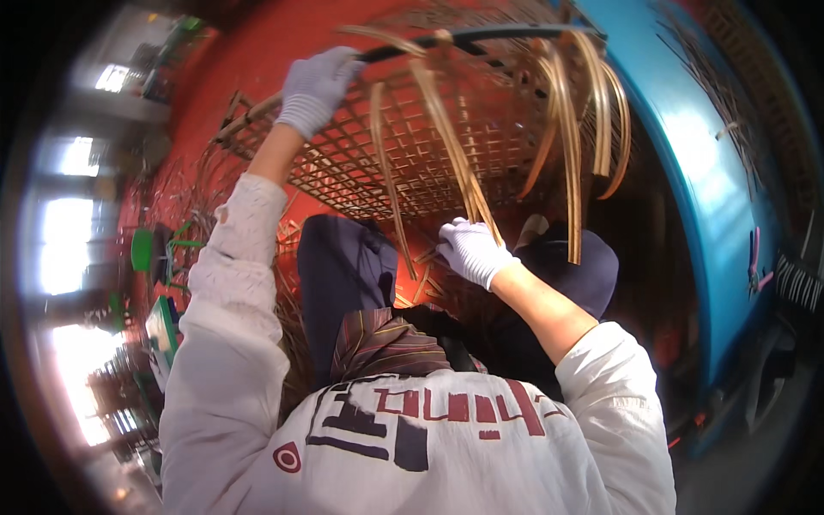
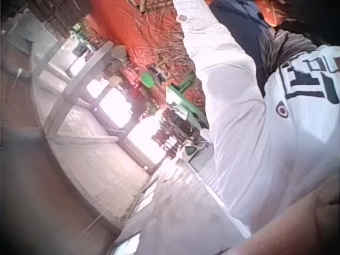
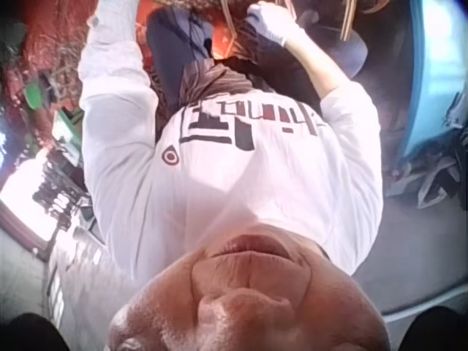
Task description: Assembling and weaving a bamboo basket frame using a pneumatic stapler and hand tools.
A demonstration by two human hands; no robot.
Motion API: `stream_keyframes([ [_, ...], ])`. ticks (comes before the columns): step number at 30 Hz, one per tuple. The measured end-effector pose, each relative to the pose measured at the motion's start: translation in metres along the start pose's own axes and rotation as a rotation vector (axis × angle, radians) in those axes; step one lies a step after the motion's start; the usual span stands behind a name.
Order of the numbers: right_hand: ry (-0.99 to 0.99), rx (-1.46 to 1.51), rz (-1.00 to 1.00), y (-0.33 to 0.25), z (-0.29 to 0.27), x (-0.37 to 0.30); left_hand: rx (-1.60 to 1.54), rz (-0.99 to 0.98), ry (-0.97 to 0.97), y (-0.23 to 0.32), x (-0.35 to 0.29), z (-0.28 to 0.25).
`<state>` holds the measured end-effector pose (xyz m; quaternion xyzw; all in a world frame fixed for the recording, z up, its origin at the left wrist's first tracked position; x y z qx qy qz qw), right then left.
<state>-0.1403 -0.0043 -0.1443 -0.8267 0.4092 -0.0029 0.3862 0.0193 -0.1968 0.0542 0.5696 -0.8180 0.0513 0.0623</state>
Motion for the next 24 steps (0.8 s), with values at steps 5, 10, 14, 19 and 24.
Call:
stream_keyframes([
  [5, -0.013, -0.385, -0.028, -0.017, -0.022, 0.020, 0.117, -0.071, -0.008, 0.001, -0.002, -0.001],
  [10, 0.174, -0.543, -0.220, -0.014, -0.003, 0.057, 0.150, -0.152, 0.063, -0.001, 0.003, 0.011],
  [14, -0.043, -0.637, 0.038, 0.008, 0.010, 0.132, 0.101, -0.122, 0.118, -0.001, 0.011, 0.016],
  [19, -0.091, -0.800, 0.096, -0.014, 0.011, 0.161, 0.095, -0.074, 0.274, -0.009, 0.003, 0.002],
  [24, -0.167, -0.773, 0.272, 0.016, 0.010, 0.167, 0.088, -0.051, 0.327, -0.013, 0.004, 0.001],
])
Point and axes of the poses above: each hand's wrist, its own x-axis towards the middle knuckle, its own z-axis out of the palm, y = z × x, the point moved 10 cm from there along x, towards the middle knuckle, and after that the axes turned 12 degrees about -y, right-handed, at the moved point
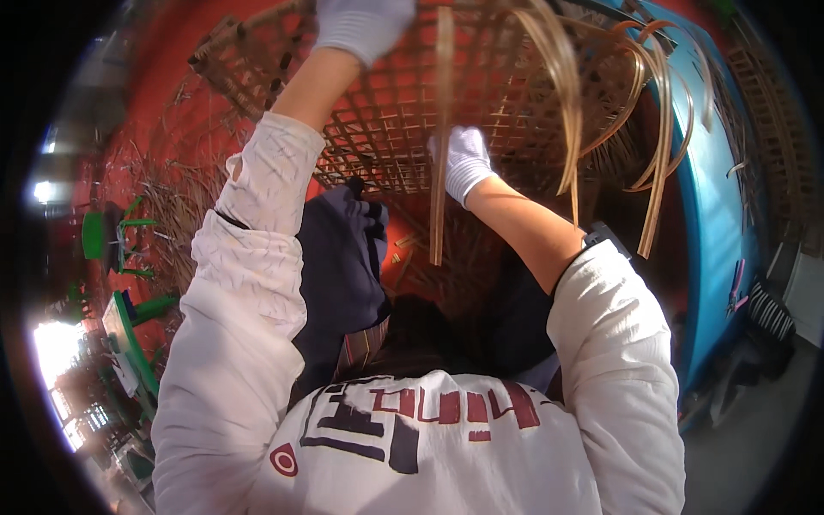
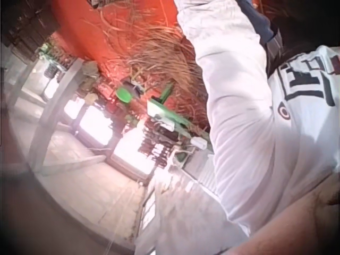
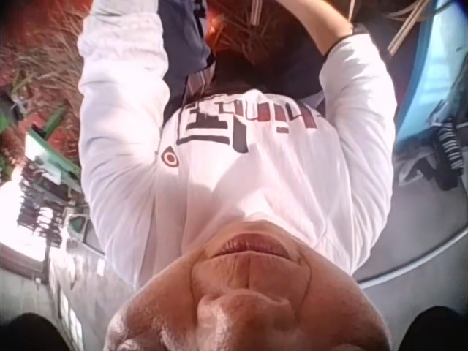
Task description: Assembling and weaving a bamboo basket frame using a pneumatic stapler and hand tools.
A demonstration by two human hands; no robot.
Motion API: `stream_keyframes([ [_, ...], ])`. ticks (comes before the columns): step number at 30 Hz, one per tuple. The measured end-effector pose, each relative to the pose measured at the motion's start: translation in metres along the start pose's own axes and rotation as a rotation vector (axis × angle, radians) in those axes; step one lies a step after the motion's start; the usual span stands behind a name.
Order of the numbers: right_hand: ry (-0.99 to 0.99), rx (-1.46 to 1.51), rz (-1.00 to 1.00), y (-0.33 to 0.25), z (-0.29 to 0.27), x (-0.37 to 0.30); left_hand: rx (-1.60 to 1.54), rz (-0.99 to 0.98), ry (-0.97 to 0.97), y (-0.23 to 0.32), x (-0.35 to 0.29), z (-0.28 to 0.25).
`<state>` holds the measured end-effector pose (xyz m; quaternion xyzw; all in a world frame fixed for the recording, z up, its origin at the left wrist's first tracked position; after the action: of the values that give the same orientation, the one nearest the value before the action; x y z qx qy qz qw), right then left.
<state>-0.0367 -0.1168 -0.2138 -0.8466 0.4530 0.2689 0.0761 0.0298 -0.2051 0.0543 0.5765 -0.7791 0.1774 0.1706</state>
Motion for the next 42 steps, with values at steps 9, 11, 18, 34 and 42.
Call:
stream_keyframes([
  [9, 0.078, 0.070, -0.155, 0.003, -0.002, -0.009, -0.068, 0.002, 0.059, 0.007, -0.004, -0.002],
  [11, 0.048, 0.131, -0.111, 0.010, -0.012, -0.012, -0.072, -0.003, 0.068, 0.007, -0.007, -0.007],
  [18, 0.017, 0.283, -0.046, 0.051, -0.018, -0.027, -0.065, 0.047, 0.225, 0.019, -0.022, -0.020],
  [34, -0.120, 0.048, -0.297, 0.019, 0.052, -0.007, 0.009, 0.001, 0.080, 0.000, 0.026, 0.016],
  [42, -0.131, 0.225, -0.219, 0.019, 0.056, 0.007, -0.040, -0.013, 0.040, 0.006, 0.011, 0.004],
])
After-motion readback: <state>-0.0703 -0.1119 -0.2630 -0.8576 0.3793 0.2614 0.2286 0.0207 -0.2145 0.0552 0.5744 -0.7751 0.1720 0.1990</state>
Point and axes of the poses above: each hand's wrist, its own x-axis towards the middle knuckle, its own z-axis out of the palm, y = z × x, the point moved 10 cm from there along x, towards the middle knuckle, and after that the axes turned 12 degrees about -y, right-handed, at the moved point
